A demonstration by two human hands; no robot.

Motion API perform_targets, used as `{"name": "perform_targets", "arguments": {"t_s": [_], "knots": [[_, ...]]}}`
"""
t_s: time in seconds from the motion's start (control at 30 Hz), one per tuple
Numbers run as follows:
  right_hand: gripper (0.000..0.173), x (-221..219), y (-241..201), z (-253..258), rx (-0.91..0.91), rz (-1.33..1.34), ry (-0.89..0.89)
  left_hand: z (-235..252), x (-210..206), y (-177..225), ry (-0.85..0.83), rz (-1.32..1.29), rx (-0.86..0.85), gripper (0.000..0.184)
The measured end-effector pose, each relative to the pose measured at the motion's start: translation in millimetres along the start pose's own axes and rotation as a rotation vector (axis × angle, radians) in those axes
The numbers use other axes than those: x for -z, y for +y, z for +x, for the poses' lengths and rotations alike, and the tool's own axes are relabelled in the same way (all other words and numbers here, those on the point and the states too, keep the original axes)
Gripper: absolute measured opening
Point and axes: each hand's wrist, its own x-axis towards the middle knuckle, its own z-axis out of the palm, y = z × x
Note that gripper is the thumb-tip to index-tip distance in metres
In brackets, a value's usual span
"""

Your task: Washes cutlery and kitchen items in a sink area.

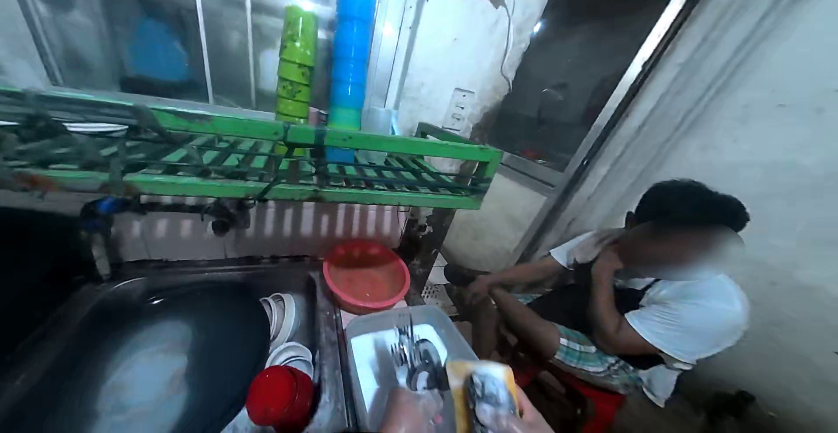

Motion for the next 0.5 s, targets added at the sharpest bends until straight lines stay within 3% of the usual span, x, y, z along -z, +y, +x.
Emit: {"name": "perform_targets", "arguments": {"t_s": [0.13, 0.23, 0.4, 0.5], "knots": [[0.047, -17, -17, 32, -0.037, 0.251, 0.055, -16, -2, 1, -0.004, 0.175, -0.084, 0.017], [0.027, -10, -7, 48, -0.018, 0.454, 0.061, -11, 1, -3, -0.025, -0.021, -0.094, 0.015], [0.029, 14, 8, 49, 0.066, 0.49, -0.46, -3, 11, -2, -0.371, -0.321, 0.118, 0.018], [0.043, 21, 11, 63, 0.053, 0.515, -0.421, 5, 11, -6, -0.41, -0.369, 0.142, 0.019]]}}
